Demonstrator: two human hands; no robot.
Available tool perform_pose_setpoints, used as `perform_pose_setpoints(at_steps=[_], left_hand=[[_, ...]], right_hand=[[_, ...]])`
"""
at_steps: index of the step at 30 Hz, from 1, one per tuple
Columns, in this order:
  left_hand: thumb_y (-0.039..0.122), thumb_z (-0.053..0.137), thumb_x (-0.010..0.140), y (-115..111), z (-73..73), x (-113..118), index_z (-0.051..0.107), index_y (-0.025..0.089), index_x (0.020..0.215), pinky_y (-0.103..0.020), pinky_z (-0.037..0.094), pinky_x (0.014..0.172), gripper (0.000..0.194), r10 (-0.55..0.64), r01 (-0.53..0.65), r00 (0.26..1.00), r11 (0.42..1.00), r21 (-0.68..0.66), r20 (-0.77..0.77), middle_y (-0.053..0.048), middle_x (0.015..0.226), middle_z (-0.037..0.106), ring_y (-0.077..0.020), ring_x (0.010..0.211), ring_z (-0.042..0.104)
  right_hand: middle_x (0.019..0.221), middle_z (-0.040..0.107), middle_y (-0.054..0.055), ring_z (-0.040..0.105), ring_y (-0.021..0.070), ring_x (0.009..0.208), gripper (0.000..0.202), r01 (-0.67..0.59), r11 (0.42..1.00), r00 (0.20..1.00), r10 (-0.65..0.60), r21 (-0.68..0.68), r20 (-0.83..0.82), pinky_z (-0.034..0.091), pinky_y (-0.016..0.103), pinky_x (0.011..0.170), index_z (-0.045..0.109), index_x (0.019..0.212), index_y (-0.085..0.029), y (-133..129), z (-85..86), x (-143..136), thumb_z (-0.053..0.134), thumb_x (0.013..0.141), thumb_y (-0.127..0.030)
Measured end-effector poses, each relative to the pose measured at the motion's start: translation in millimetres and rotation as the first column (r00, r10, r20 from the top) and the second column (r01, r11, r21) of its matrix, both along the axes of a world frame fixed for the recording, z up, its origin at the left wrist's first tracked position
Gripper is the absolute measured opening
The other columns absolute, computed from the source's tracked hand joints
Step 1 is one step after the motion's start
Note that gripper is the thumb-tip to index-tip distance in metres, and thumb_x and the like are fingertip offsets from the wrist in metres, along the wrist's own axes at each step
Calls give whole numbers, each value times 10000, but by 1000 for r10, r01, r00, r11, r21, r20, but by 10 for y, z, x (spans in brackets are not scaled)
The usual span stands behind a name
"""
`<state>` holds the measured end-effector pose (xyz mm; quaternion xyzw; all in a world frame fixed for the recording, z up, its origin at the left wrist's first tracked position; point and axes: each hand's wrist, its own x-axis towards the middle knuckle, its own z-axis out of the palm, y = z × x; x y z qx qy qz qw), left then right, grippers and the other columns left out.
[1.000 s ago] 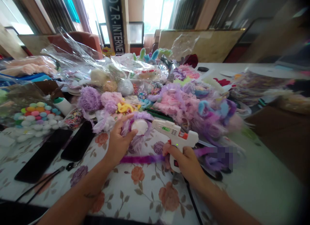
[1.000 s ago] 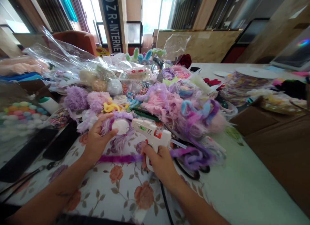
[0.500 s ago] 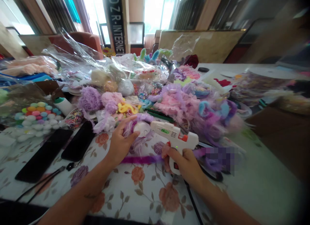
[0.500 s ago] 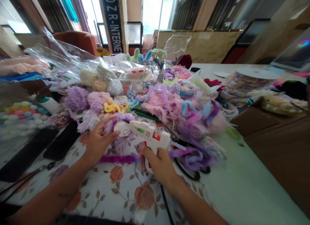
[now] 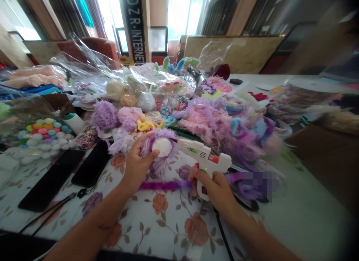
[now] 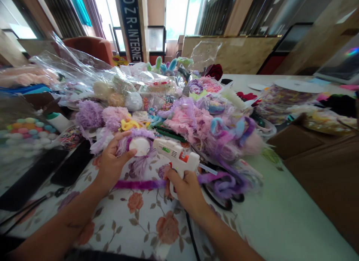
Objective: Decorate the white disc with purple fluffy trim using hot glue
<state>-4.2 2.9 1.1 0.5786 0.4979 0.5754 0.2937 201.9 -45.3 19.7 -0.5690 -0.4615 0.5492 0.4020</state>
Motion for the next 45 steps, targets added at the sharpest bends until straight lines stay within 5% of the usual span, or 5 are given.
perform_pose_setpoints(at_steps=[7,32,45], left_hand=[[250,748,765,46,-85,-8,626,274,1224,-478,372,1141,475,-3,4,995,1000,-3,104,-43,1331,605,-270,1274,535],[227,738,762,3,-20,-3,643,258,1195,-406,414,1108,445,-9,9,1000,1000,10,-24,-34,1290,643,-254,1283,537],[225,724,776,-16,-16,10,637,262,1217,-404,390,1118,451,-13,14,997,1000,7,-79,-40,1313,627,-251,1284,532]], right_hand=[[422,536,-50,460,102,382,282,40,998,999,-41,56,17,354,212,416,636,869,-172,-15,-40,-44,632,784,-441],[408,561,-6,447,92,403,330,-14,1000,999,14,-14,28,332,212,440,588,613,-168,-24,6,0,566,820,-423],[419,567,-18,450,90,384,310,-25,999,999,24,-28,-27,321,215,435,569,649,-172,-40,7,-13,577,804,-441]])
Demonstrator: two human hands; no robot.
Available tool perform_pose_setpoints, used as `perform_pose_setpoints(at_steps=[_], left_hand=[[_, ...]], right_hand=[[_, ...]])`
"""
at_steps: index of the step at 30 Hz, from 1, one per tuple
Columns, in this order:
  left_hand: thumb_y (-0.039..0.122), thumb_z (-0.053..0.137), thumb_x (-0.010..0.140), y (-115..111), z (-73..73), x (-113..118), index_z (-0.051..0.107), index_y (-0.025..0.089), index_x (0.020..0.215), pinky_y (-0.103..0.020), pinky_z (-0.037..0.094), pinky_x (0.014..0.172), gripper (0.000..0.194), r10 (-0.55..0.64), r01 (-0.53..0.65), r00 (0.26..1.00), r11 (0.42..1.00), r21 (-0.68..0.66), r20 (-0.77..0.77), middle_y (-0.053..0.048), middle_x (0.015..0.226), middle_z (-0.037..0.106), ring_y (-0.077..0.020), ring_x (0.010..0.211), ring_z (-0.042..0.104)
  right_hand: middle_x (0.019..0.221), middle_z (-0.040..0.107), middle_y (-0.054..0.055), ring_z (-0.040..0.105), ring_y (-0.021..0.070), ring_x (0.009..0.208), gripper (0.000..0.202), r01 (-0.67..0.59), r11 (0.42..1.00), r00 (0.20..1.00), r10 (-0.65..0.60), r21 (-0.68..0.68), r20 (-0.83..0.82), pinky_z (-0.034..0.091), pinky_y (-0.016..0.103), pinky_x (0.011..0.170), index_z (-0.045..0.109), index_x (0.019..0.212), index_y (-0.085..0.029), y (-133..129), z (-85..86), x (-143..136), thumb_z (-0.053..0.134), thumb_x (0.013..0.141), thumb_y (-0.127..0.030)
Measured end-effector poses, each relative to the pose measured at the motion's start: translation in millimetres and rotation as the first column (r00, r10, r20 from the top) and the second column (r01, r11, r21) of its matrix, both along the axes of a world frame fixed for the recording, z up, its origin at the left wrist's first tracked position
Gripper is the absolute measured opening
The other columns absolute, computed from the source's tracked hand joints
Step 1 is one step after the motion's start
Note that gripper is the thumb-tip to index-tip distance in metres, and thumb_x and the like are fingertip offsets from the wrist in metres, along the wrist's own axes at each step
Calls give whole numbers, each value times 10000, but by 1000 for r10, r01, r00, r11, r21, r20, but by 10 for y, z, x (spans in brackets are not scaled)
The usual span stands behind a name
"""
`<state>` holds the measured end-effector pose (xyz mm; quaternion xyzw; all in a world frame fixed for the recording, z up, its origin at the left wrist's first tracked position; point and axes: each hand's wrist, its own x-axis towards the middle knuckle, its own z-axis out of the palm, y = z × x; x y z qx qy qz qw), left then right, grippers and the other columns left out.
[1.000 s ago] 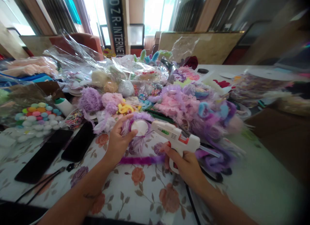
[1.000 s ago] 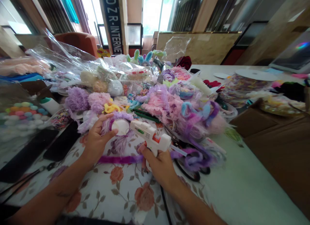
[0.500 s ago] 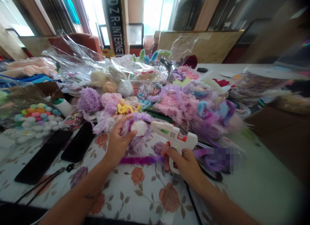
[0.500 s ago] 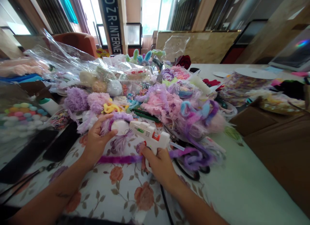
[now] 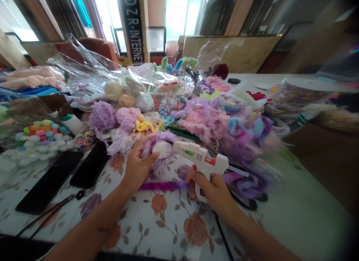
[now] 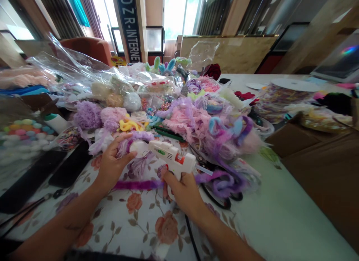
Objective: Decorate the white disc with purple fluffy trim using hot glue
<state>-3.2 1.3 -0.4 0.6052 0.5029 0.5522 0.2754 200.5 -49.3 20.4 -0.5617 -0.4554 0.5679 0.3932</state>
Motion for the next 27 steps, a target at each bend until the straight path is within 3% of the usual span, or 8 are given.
perform_pose_setpoints(at_steps=[14,20,27], left_hand=[[239,777,736,56,-77,9,649,305,1202,-404,327,1160,487,5,3,966,1000,-30,258,-9,1332,601,-245,1310,495],[216,792,711,71,-80,21,658,287,1186,-382,408,1103,498,-1,30,920,997,-68,392,-27,1332,591,-258,1294,503],[225,809,692,68,-27,33,635,269,1193,-347,452,1040,532,-6,79,852,990,-117,524,-40,1257,622,-242,1246,534]], right_hand=[[406,560,-14,444,85,391,314,24,1000,998,-25,11,64,332,209,430,580,615,-166,29,-12,-2,570,797,-422],[419,565,-29,445,88,383,309,45,999,999,-45,7,6,324,208,418,619,787,-158,27,-12,-23,619,774,-467],[429,554,-36,456,95,380,333,44,999,999,-44,7,-11,327,214,415,648,854,-149,35,-47,-18,634,772,-471]])
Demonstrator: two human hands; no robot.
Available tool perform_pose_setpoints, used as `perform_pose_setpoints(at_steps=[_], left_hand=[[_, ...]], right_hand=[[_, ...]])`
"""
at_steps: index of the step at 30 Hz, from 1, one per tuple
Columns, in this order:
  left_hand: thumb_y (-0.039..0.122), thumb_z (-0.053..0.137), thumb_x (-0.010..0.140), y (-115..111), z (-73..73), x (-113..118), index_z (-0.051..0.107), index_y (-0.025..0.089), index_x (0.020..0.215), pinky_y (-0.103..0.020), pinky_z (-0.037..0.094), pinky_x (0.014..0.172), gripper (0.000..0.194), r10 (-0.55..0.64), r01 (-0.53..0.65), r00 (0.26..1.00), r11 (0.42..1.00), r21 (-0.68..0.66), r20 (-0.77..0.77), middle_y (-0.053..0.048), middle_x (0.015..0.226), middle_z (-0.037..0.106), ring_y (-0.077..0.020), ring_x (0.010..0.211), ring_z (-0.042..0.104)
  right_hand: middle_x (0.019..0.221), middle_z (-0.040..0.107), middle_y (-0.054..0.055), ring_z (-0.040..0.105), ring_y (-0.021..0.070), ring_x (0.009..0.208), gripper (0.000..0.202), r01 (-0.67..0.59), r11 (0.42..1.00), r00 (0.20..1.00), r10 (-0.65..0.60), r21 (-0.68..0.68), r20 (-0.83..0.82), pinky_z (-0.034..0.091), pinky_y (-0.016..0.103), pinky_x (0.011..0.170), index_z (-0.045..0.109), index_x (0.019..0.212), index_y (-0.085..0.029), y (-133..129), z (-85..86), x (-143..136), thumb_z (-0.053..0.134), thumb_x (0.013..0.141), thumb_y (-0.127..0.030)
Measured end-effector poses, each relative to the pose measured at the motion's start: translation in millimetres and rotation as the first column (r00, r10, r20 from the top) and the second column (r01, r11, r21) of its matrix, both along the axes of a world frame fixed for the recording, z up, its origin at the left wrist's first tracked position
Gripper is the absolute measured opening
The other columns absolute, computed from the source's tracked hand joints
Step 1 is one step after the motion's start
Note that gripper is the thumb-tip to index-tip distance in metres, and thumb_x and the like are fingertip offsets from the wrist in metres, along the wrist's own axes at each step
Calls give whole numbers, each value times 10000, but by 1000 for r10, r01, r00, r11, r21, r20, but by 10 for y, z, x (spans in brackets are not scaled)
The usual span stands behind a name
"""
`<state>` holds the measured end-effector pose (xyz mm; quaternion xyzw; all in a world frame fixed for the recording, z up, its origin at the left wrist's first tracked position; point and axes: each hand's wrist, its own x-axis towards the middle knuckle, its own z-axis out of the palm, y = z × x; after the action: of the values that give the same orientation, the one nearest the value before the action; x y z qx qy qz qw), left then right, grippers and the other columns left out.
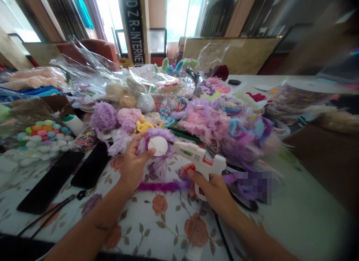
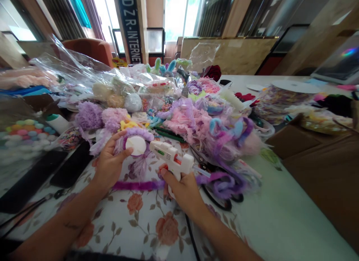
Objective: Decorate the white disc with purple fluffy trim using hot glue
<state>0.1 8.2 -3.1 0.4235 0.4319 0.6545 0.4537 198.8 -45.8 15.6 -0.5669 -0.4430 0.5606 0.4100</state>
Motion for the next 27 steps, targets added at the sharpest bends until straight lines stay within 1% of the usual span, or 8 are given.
perform_pose_setpoints(at_steps=[4,8,11,15,19,22,24,27], left_hand=[[222,826,664,9,32,-9,617,251,1207,-324,486,978,582,-6,10,996,999,-49,85,-52,1216,633,-230,1164,584],[222,819,664,14,35,-17,619,231,1202,-291,507,915,574,-10,15,997,998,-67,72,-51,1206,634,-202,1073,617],[221,810,668,12,40,-17,624,224,1201,-292,506,918,564,-23,26,999,997,-75,38,-53,1238,623,-205,1088,611],[213,818,643,8,78,-10,634,226,1182,-293,493,946,570,1,6,998,994,-112,63,-50,1239,625,-204,1109,604],[213,839,606,15,115,-7,636,218,1168,-269,501,922,597,42,-31,995,993,-111,94,-44,1188,646,-186,1073,615],[210,848,600,25,112,-11,634,220,1172,-245,495,915,611,39,-27,992,994,-107,117,-28,1167,653,-164,1057,616],[203,849,602,28,101,-14,636,223,1172,-233,500,900,608,20,-7,992,994,-105,128,-23,1160,656,-156,1048,618],[190,846,606,30,86,-14,648,230,1156,-222,520,862,587,14,-1,992,995,-101,126,-23,1164,655,-158,1042,618]], right_hand=[[428,554,-38,465,104,381,315,31,999,1000,-31,24,2,350,220,409,649,878,-157,-9,28,-6,651,766,-451],[436,563,-29,467,103,380,315,36,997,999,-34,72,-26,357,218,404,639,847,-154,-21,32,13,636,782,-463],[441,571,-21,462,94,382,309,32,996,999,-29,80,-41,354,213,409,647,817,-146,-25,27,39,630,798,-454],[442,577,-26,467,95,383,285,57,990,995,-46,128,-89,363,210,412,646,873,-152,-9,70,59,635,812,-431],[529,615,-19,485,105,392,279,147,961,983,-117,236,-138,373,231,409,661,927,-170,26,167,137,639,798,-417],[578,634,-3,517,120,413,279,294,892,956,-267,344,-126,373,243,408,670,918,-172,-20,215,372,623,802,-421],[513,598,-10,535,139,429,256,409,818,906,-417,406,-73,368,245,415,674,898,-169,-117,217,644,630,803,-402],[522,607,0,531,141,433,215,579,639,728,-685,506,33,387,259,441,669,860,-171,-311,198,1174,668,779,-371]])
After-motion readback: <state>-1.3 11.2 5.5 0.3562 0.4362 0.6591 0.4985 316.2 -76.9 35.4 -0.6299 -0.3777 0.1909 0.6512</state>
